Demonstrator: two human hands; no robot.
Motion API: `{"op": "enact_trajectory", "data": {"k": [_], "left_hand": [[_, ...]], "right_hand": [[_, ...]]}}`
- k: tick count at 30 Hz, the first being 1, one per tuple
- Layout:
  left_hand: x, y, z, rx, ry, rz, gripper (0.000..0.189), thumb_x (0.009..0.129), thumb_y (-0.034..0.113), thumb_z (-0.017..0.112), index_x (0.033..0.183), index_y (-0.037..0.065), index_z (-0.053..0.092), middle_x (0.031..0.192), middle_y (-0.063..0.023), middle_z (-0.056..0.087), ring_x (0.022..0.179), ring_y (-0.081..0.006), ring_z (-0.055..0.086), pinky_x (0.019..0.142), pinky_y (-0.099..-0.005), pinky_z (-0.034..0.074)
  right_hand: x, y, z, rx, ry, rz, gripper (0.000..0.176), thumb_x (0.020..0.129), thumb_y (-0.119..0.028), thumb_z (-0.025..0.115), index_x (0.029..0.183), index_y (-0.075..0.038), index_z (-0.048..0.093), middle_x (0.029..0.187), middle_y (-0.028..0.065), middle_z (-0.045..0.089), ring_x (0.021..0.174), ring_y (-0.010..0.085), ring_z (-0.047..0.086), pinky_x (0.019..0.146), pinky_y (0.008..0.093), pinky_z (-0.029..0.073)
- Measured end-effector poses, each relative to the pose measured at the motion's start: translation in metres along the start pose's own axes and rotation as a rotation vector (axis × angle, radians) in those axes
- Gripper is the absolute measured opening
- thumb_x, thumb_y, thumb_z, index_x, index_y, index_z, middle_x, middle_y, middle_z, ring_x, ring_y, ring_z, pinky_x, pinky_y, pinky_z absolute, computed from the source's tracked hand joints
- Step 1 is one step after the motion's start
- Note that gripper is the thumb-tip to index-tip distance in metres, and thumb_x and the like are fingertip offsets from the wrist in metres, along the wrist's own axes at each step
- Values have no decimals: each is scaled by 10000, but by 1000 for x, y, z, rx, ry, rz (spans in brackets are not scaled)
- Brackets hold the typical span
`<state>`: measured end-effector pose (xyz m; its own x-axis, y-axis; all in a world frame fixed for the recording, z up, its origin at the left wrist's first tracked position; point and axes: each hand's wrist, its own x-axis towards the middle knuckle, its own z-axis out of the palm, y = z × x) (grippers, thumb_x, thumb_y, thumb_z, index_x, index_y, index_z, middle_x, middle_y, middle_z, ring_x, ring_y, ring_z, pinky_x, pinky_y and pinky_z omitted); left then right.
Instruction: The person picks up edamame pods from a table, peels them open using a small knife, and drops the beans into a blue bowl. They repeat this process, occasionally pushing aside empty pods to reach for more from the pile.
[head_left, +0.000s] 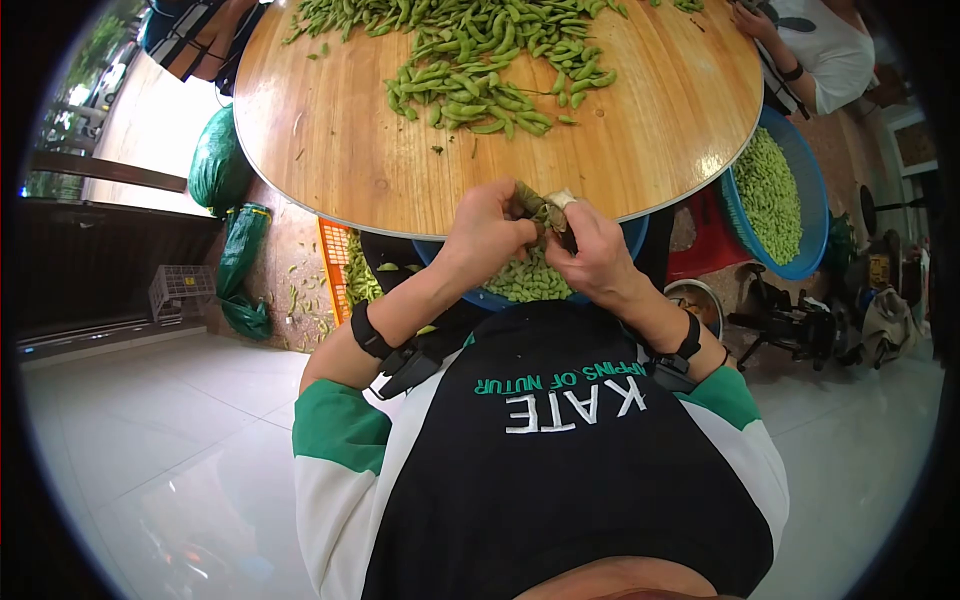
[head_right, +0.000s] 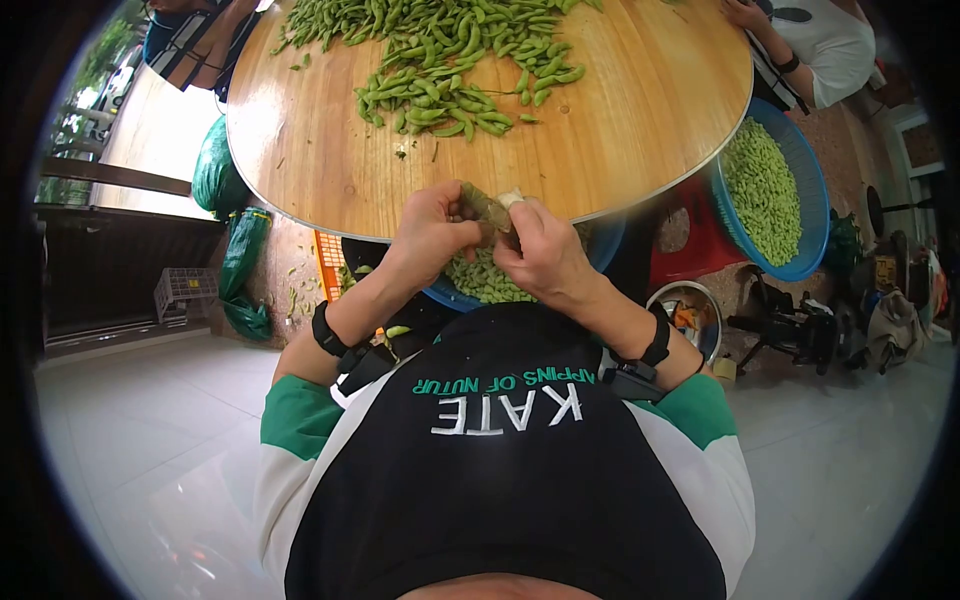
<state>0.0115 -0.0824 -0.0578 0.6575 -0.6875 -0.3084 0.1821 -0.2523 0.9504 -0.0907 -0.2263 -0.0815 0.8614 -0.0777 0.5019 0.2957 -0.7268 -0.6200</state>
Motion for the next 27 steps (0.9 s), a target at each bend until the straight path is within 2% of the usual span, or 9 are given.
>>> {"op": "enact_trajectory", "data": {"k": [5, 8, 11, 15, 21, 23, 24, 26, 27], "left_hand": [[-10, -10, 9, -133, -84, -60, 122, 738, -76, 593, 857, -53, 580, 693, -81, 594, 523, -120, 553, 450, -234, 441], [-8, -12, 1, -224, -41, -50, 117, 751, -69, 594, 866, -49, 587, 699, -68, 599, 528, -111, 544, 450, -230, 435], [-17, -6, -8, -265, -19, -104, 113, 761, -59, 582, 872, -43, 593, 703, -50, 597, 543, -100, 535, 461, -226, 425], [-26, -3, -21, -289, -19, -111, 109, 776, -44, 568, 879, -30, 601, 706, -39, 596, 558, -86, 524, 483, -221, 414], [-39, -4, -22, -165, -99, -102, 152, 761, -42, 547, 896, -19, 612, 698, -28, 593, 586, -75, 507, 521, -229, 418], [-52, -2, -34, 262, -112, 106, 146, 766, 1, 540, 892, -17, 613, 730, -85, 617, 663, -169, 588, 612, -317, 474], [-58, 2, -44, 264, -113, 102, 146, 766, 1, 540, 892, -17, 613, 730, -85, 617, 663, -169, 588, 612, -317, 474], [-73, 14, -70, 993, -33, 237, 145, 795, 73, 543, 890, -10, 615, 798, -160, 626, 798, -304, 620, 736, -410, 479], [-82, 21, -78, 1136, 34, 149, 152, 806, 109, 550, 886, -3, 617, 826, -178, 622, 834, -342, 605, 760, -432, 469]], "right_hand": [[2, 6, -5, 58, -16, 88, 222, 737, -28, 626, 930, 19, 527, 744, 181, 541, 661, 372, 559, 574, 388, 462], [0, 11, -10, 210, -51, 199, 153, 783, -42, 615, 907, 11, 543, 703, 136, 546, 611, 283, 564, 561, 348, 451], [-2, 7, -19, 676, -171, 526, 87, 880, -27, 548, 952, -4, 591, 737, -13, 566, 587, 30, 485, 526, 194, 405], [-4, 8, -22, 641, -323, 493, 121, 862, -58, 624, 958, 9, 593, 745, -3, 565, 602, 43, 500, 536, 201, 418], [2, 3, -14, 696, -260, 555, 144, 856, -64, 637, 976, 0, 592, 785, 7, 575, 666, 49, 525, 574, 220, 433], [3, 7, -13, 557, -189, 437, 158, 841, -54, 640, 981, -1, 589, 801, 26, 575, 689, 82, 539, 597, 230, 438], [3, 8, -12, 419, -118, 321, 174, 827, -44, 644, 985, -2, 586, 817, 46, 575, 712, 114, 553, 620, 240, 443], [11, 3, -13, 282, -151, 230, 202, 803, -36, 648, 990, -1, 580, 845, 78, 568, 743, 173, 566, 642, 267, 454], [15, 0, -12, 142, -184, 130, 231, 779, -27, 652, 994, 1, 575, 874, 110, 562, 775, 232, 580, 664, 293, 465]]}}
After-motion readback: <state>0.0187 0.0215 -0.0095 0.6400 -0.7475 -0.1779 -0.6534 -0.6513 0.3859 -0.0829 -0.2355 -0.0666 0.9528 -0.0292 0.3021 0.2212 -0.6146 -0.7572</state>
